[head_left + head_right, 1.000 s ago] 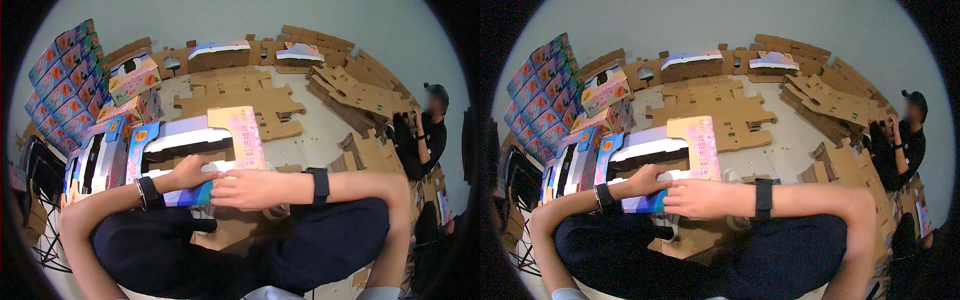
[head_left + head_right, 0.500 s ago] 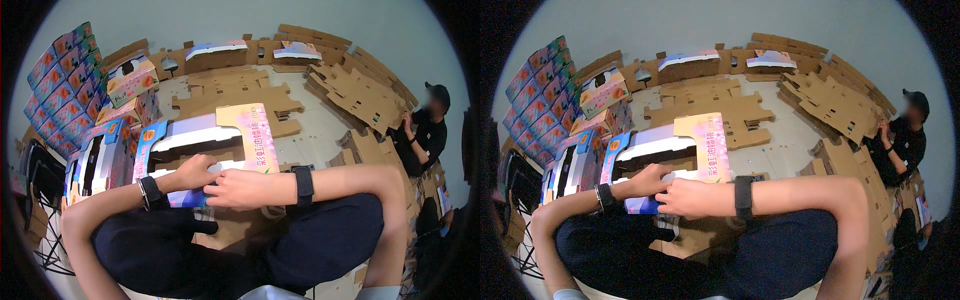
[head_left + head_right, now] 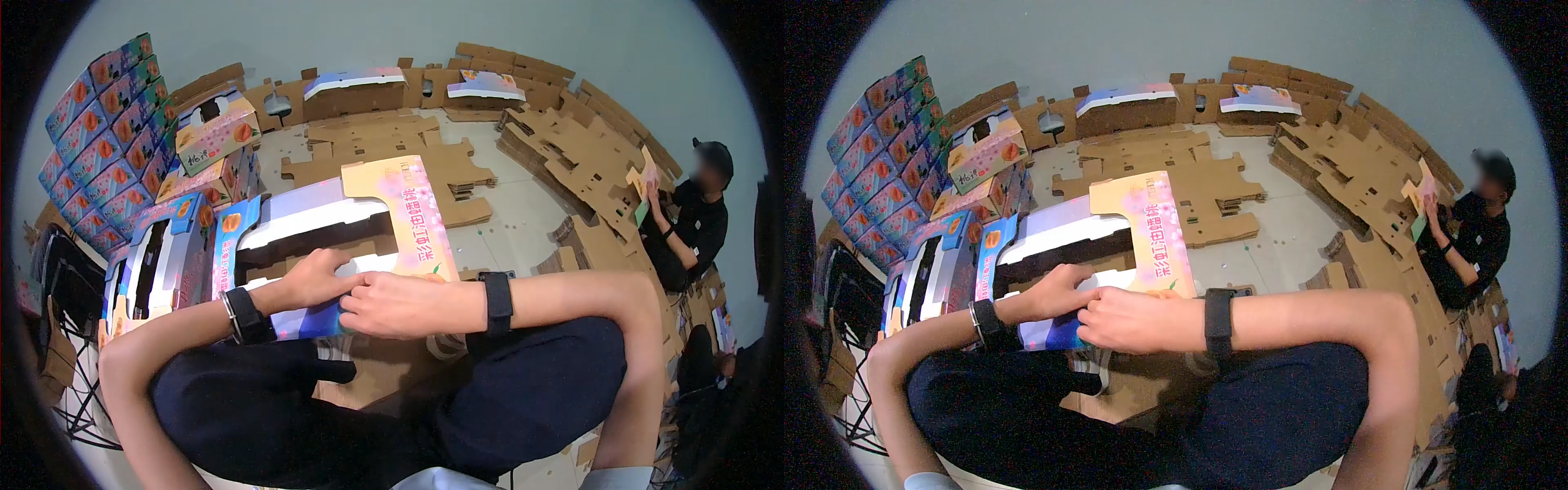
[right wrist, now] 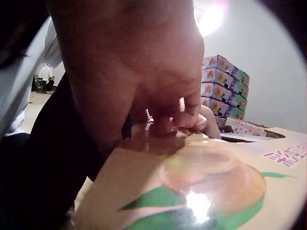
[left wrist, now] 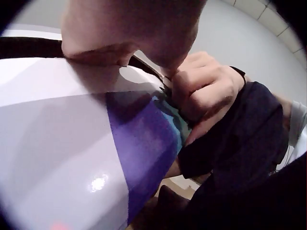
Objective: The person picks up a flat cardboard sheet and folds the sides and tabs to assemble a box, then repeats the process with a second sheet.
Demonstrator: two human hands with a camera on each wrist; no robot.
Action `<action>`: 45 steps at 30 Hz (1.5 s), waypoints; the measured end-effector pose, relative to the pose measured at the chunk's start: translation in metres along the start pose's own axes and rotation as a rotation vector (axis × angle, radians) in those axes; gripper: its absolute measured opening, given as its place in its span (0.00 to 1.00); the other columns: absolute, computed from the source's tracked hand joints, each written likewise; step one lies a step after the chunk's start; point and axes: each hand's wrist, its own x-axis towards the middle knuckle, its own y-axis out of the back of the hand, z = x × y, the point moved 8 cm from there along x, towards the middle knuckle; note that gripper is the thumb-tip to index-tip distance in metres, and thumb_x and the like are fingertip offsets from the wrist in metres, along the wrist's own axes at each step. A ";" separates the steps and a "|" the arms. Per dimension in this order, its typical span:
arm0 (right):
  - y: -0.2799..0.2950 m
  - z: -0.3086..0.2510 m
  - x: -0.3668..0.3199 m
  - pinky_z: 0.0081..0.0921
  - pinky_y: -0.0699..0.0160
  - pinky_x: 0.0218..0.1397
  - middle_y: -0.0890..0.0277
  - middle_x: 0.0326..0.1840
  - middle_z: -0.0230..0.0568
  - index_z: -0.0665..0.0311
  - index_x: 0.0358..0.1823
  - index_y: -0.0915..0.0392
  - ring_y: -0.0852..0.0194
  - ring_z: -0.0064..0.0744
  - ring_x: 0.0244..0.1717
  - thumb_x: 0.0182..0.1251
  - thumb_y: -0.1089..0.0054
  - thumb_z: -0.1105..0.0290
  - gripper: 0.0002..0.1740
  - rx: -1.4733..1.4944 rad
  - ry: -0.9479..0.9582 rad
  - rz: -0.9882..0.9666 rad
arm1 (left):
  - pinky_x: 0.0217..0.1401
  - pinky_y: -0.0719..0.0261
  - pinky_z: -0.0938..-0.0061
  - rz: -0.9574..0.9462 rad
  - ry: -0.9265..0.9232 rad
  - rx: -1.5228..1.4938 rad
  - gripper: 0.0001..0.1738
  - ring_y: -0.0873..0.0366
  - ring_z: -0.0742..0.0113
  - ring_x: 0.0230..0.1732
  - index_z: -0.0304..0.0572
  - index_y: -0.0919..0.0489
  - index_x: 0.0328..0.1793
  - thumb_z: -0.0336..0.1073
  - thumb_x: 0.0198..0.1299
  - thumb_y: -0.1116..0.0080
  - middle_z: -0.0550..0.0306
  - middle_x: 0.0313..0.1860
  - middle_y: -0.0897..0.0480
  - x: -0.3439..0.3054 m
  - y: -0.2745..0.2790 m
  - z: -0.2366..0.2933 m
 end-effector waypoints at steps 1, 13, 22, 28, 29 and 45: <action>0.000 0.001 0.002 0.28 0.25 0.35 0.27 0.28 0.36 0.61 0.28 0.28 0.22 0.33 0.33 0.53 0.46 0.70 0.04 -0.012 -0.019 -0.007 | 0.39 0.25 0.58 -0.005 -0.004 -0.001 0.22 0.22 0.39 0.35 0.29 0.21 0.33 0.47 0.54 0.42 0.33 0.30 0.21 0.000 0.000 -0.001; 0.007 0.003 -0.002 0.29 0.26 0.40 0.29 0.29 0.36 0.61 0.27 0.26 0.25 0.33 0.37 0.56 0.44 0.63 0.09 -0.107 -0.098 0.009 | 0.38 0.27 0.58 0.067 0.011 0.015 0.27 0.23 0.38 0.35 0.28 0.21 0.32 0.52 0.58 0.43 0.33 0.30 0.22 -0.001 0.003 -0.004; 0.000 0.005 -0.002 0.32 0.25 0.37 0.26 0.31 0.38 0.61 0.25 0.22 0.23 0.35 0.37 0.52 0.42 0.66 0.07 0.015 -0.099 -0.021 | 0.36 0.28 0.59 0.027 0.024 -0.024 0.31 0.25 0.41 0.30 0.27 0.22 0.30 0.57 0.59 0.46 0.33 0.28 0.23 0.000 0.000 0.003; 0.006 0.006 -0.001 0.33 0.23 0.35 0.25 0.31 0.39 0.62 0.25 0.22 0.22 0.38 0.38 0.50 0.38 0.65 0.08 0.156 -0.130 -0.050 | 0.36 0.29 0.61 -0.032 -0.045 -0.109 0.27 0.26 0.46 0.28 0.28 0.22 0.32 0.53 0.60 0.45 0.34 0.28 0.22 -0.002 -0.002 0.013; 0.003 0.007 -0.001 0.33 0.22 0.36 0.26 0.32 0.38 0.62 0.28 0.23 0.23 0.37 0.41 0.51 0.36 0.63 0.10 0.204 -0.151 -0.098 | 0.36 0.29 0.61 -0.033 -0.045 -0.110 0.27 0.26 0.46 0.28 0.28 0.22 0.32 0.53 0.60 0.45 0.34 0.28 0.22 -0.002 -0.004 0.010; 0.003 0.006 -0.011 0.31 0.21 0.36 0.27 0.37 0.37 0.63 0.31 0.25 0.26 0.36 0.48 0.53 0.37 0.63 0.12 0.156 -0.203 -0.146 | 0.33 0.28 0.61 -0.002 -0.105 0.001 0.20 0.26 0.41 0.28 0.29 0.22 0.32 0.45 0.55 0.38 0.35 0.26 0.23 0.000 -0.008 0.008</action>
